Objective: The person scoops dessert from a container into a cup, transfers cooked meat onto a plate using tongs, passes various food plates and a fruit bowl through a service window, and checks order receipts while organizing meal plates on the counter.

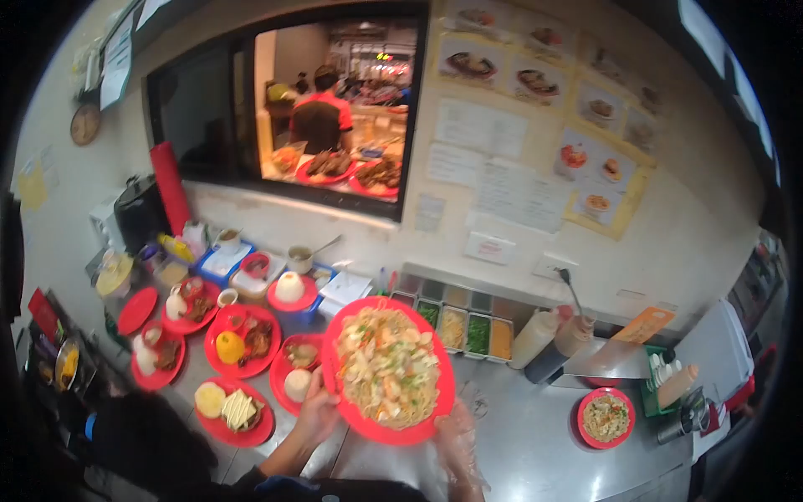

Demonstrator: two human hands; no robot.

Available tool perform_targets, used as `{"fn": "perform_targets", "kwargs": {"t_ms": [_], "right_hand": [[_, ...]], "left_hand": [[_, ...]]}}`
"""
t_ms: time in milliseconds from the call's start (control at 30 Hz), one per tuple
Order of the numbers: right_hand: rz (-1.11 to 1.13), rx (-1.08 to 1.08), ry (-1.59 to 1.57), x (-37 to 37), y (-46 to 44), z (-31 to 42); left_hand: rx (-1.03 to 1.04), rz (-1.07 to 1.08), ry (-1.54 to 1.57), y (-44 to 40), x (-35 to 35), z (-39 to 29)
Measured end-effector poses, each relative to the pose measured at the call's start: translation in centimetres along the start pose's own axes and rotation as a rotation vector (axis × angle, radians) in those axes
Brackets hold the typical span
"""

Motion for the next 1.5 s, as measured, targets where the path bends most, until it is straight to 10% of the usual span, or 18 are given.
{"fn": "perform_targets", "kwargs": {"t_ms": [367,467,567,800,1100,1300,1500], "right_hand": [[0.167,0.032,0.046,-8.4,1.4,3.0],[-0.136,-0.145,0.17,-17.6,1.5,3.0],[-0.425,-0.299,0.307,-25.9,3.9,2.3],[-0.767,-0.395,0.184,-31.5,7.7,5.9],[0.091,-1.02,-0.058,-17.2,4.1,43.0],[0.17,-1.232,-0.336,-11.9,0.1,64.3],[-0.017,-1.256,-0.447,-13.1,-3.0,71.1]], "left_hand": [[0.161,-0.229,-0.064,2.6,2.4,-2.0],[0.23,0.024,-0.047,-3.2,-7.5,-2.5],[0.226,-0.199,-0.084,3.0,3.9,-6.6],[0.45,-0.246,-0.141,2.8,5.2,-10.3],[0.512,-0.237,-0.095,3.2,5.2,-11.4],[0.521,-0.241,-0.052,3.3,4.9,-10.9],[0.506,-0.247,-0.007,3.6,3.0,-10.2]]}}
Point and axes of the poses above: each hand's wrist, its own y-axis away from the middle knuckle, its own x-axis out of the palm, z = x × y, the point moved 4 cm from there along -y, towards the middle knuckle, and after that the axes turned 6 degrees about -z, right-handed, at the moved point
